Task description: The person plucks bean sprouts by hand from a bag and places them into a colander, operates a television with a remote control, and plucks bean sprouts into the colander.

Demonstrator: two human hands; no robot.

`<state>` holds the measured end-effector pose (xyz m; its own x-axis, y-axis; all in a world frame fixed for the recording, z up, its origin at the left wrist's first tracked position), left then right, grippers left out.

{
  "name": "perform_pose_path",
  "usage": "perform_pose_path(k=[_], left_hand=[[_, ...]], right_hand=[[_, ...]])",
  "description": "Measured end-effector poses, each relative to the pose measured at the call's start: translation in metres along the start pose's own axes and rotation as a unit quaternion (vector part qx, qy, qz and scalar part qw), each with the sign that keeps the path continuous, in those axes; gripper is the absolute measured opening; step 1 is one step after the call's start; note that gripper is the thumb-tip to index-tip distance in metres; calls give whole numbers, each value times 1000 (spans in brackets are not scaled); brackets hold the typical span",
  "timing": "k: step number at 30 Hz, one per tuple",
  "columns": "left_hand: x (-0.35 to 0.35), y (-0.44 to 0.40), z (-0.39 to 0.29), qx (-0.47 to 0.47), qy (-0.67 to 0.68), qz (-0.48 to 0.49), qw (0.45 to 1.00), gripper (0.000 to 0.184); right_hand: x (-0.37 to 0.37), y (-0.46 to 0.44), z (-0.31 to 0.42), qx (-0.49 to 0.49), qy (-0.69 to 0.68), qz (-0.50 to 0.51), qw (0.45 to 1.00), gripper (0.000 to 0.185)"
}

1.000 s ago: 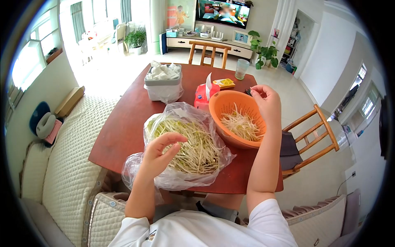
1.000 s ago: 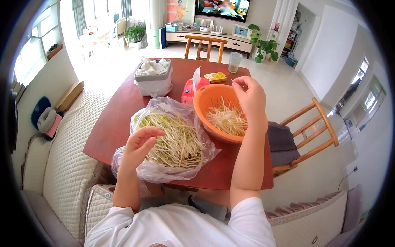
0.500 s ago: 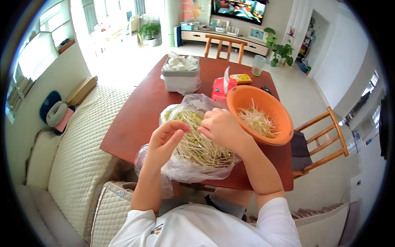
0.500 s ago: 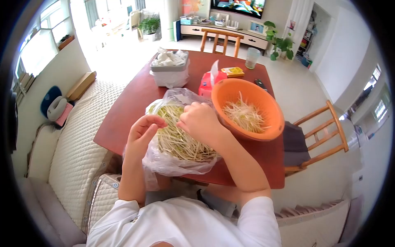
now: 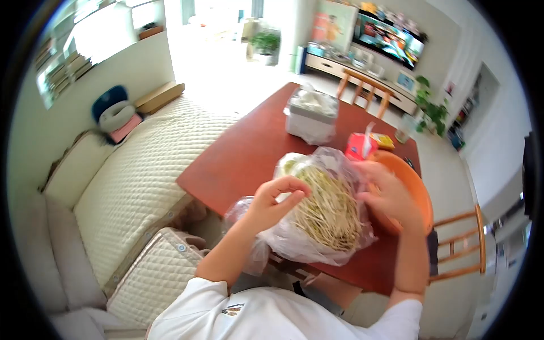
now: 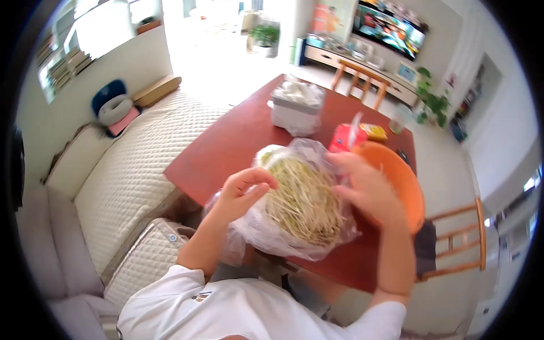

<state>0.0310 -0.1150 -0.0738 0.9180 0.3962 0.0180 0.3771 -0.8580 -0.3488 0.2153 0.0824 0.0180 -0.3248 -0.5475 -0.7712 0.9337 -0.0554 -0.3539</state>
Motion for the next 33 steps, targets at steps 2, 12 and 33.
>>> perform_pose_path(k=[2,12,33], left_hand=[[-10,2,3,14,26,-23,999,15],[-68,8,40,-22,44,-174,984,23],[-61,4,60,-123,2,-194,973,23]], right_hand=[[-44,19,-37,9,-24,-63,998,53],[-182,217,-294,272,-25,-498,823,38],[-95,167,-382,317,139,-270,898,21]])
Point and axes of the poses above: each hand's wrist, its own y-axis away from the middle knuckle, its own x-axis out of the palm, z = x × y, the point moved 1 cm from there along -y, towards the middle knuckle, and after that the axes turned 12 degrees about -x, right-handed, at the moved point
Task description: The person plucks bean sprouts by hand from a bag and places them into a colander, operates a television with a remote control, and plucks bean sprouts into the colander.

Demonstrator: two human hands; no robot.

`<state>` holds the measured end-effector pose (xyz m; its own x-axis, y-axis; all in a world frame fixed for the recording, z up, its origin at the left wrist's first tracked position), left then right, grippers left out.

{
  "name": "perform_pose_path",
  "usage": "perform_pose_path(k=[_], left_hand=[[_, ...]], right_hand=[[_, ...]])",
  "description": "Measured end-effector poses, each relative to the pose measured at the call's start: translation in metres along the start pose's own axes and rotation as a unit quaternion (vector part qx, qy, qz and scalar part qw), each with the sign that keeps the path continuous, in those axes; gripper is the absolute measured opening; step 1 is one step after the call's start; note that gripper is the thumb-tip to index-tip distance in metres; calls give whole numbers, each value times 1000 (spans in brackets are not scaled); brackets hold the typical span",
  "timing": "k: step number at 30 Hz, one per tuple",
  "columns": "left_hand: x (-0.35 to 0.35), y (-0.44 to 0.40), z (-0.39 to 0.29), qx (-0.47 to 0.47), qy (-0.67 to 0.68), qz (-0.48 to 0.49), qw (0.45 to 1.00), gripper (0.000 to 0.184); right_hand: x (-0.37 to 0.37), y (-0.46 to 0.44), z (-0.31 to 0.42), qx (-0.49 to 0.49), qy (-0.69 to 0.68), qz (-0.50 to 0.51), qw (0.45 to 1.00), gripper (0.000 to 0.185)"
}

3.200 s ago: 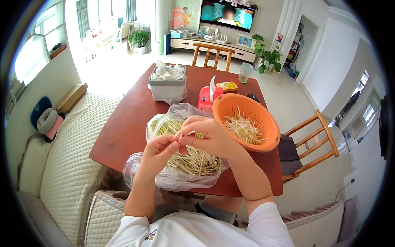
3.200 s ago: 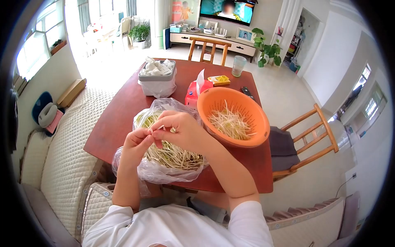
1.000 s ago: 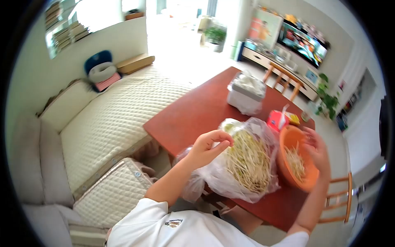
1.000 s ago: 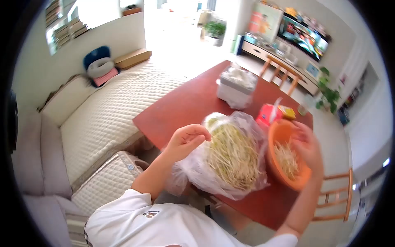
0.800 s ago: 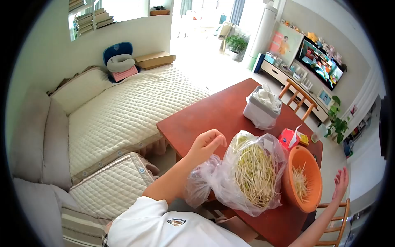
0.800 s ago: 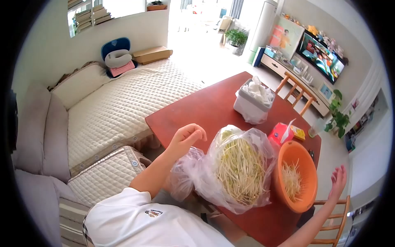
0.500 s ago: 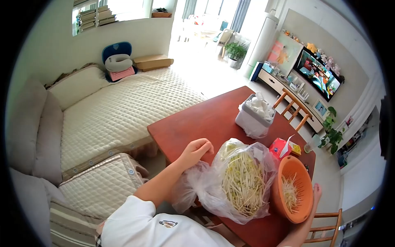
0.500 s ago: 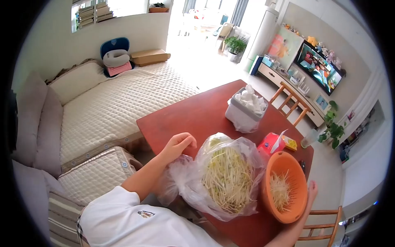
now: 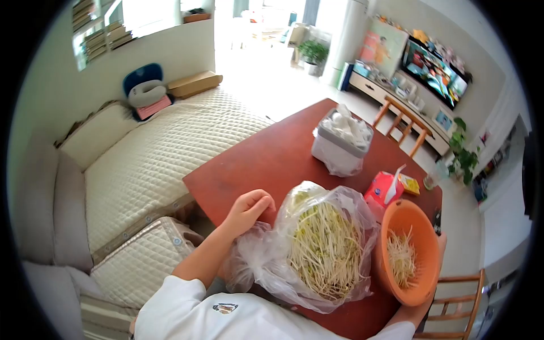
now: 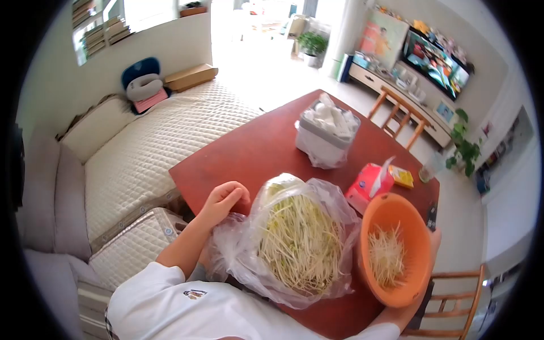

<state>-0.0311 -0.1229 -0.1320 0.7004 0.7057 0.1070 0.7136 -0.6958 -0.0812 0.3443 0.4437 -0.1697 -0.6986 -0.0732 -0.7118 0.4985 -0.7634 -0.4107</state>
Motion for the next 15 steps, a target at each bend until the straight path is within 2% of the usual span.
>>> perform_pose_path(k=[2,3,4,5,8,10,12,15], left_hand=[[3,3,-4,-37,9,3,999,23],[4,2,-3,-18,-24,-9,1000,22],[4,3,-5,-39,-4,-1,999,23],[4,2,-4,-44,-12,2,999,25],[4,-1,2,-9,-23,10,1000,24],[4,2,0,-13,-15,10,1000,24],[3,2,1,-26,3,14,1000,24],[5,2,-1,3,-26,5,1000,24]], right_hand=[[-20,-12,3,9,-158,-91,983,20],[-23,-13,12,11,-282,-147,948,27],[-31,-11,17,43,-292,-197,935,35],[-40,-9,20,35,-226,-244,942,38],[-73,-17,19,24,-183,-249,951,45],[-97,-23,22,0,-166,-226,960,44],[-116,-24,36,13,-140,-233,962,39],[-136,-26,47,37,-132,-214,967,30]])
Point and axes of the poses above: each hand's wrist, its own y-axis away from the middle knuckle, its own x-axis out of the palm, z = x × y, the point moved 1 cm from there along -y, towards the middle knuckle, and after that the axes turned 12 degrees about -x, right-handed, at the moved point
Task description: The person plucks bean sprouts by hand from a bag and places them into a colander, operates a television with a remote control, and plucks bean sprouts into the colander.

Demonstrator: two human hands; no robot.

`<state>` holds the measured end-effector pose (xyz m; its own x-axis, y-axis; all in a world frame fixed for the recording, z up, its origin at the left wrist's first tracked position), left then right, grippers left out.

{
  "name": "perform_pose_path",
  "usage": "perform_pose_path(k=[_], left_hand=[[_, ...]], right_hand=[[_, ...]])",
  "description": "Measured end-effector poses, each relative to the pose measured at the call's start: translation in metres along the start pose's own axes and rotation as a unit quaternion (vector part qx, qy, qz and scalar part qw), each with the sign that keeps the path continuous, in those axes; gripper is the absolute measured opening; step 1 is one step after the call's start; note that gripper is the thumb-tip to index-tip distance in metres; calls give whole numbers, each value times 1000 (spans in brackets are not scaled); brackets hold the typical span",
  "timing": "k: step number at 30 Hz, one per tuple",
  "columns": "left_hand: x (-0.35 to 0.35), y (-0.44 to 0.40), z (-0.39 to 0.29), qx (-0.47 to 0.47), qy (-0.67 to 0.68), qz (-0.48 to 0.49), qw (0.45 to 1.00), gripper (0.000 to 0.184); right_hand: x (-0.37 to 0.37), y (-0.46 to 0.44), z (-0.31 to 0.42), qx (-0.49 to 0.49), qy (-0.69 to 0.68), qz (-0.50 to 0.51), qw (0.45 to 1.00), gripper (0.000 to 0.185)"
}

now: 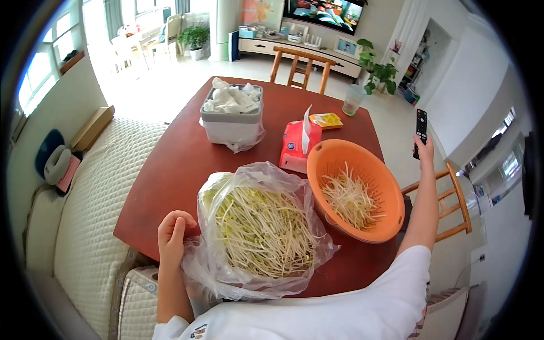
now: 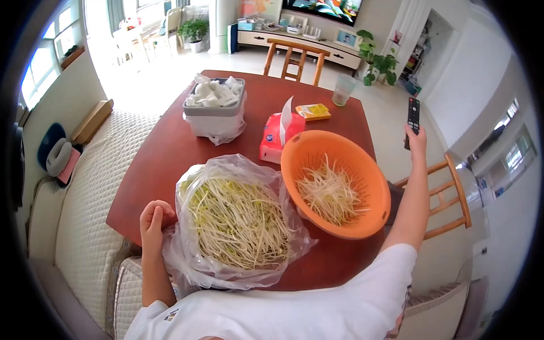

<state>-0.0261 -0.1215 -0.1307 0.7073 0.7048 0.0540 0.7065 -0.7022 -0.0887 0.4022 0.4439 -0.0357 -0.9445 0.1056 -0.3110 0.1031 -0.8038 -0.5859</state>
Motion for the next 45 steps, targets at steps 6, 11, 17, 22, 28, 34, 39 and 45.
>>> perform_pose_path(k=[6,11,17,22,28,34,39,45], left_hand=[[0,7,-6,-18,54,40,998,23],[-3,9,-5,-12,105,74,992,20],[-10,10,-3,-6,138,90,986,20],[-12,13,-1,-14,163,124,979,19],[-18,20,8,-18,204,137,969,19],[-24,21,10,-29,237,143,960,19],[-24,20,11,-20,239,159,958,19],[-26,24,5,-22,224,170,959,18]], right_hand=[[-8,-2,11,38,-10,0,999,31],[-11,-3,16,107,-58,29,992,33],[-18,10,48,251,-97,88,959,43],[-29,21,73,262,-73,116,955,38],[-50,25,105,271,-45,88,958,38],[-68,25,117,252,-9,67,965,40],[-79,35,137,243,-6,48,969,44],[-81,45,164,246,63,33,967,57]])
Point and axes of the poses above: each hand's wrist, its own y-axis away from the middle knuckle, its own x-axis out of the palm, z = x × y, the point moved 1 cm from there along -y, towards the middle knuckle, and after that the axes turned 12 degrees about -x, right-handed, at the moved point
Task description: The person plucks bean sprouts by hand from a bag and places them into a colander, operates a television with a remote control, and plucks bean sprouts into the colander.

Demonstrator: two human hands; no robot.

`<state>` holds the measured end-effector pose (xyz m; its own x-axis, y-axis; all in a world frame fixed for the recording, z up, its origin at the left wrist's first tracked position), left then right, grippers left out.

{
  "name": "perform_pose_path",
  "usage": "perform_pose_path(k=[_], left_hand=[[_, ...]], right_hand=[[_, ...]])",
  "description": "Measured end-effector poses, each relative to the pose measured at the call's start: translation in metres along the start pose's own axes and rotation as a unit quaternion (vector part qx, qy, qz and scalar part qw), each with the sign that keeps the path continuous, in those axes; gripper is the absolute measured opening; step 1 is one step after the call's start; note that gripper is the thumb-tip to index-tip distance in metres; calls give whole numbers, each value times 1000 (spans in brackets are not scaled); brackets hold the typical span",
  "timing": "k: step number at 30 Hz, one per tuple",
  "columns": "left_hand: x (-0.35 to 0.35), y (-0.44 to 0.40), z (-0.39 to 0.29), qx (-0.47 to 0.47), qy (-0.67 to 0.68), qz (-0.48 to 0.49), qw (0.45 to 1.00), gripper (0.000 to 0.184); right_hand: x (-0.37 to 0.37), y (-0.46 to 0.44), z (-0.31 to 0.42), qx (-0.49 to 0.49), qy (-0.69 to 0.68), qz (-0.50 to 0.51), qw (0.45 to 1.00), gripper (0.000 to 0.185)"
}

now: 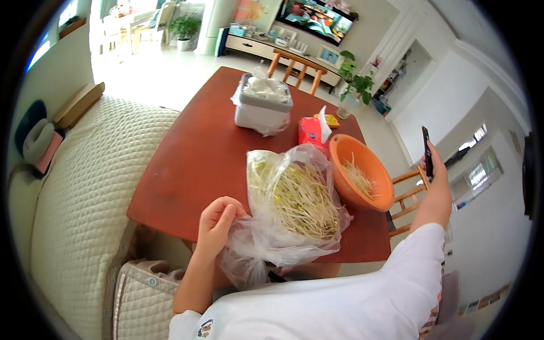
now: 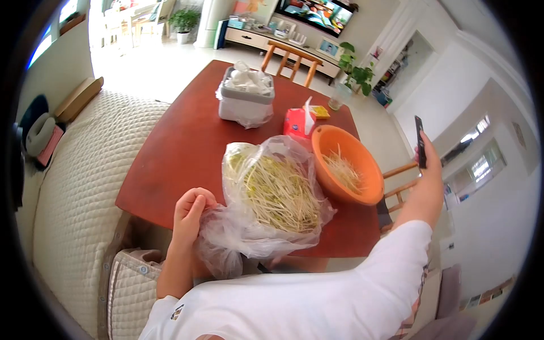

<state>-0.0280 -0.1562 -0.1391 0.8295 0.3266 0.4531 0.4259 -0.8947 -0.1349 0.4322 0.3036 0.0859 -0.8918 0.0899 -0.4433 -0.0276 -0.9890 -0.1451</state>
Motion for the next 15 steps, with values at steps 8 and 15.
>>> perform_pose_path(k=[8,15], left_hand=[[-4,0,5,6,19,26,999,17],[-5,-1,6,2,-6,21,1000,16]], right_hand=[[-29,4,-7,73,140,-11,987,70],[-80,14,-48,48,199,-39,978,60]])
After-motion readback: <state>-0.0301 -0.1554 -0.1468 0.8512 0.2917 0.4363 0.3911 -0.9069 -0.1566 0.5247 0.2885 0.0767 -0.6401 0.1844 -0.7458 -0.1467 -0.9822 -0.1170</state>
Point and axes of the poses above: each hand's wrist, its own y-axis away from the middle knuckle, its own x-axis out of the palm, z = x × y, the point moved 1 cm from there along -y, towards the middle knuckle, and after that the axes turned 12 degrees about -x, right-handed, at the moved point
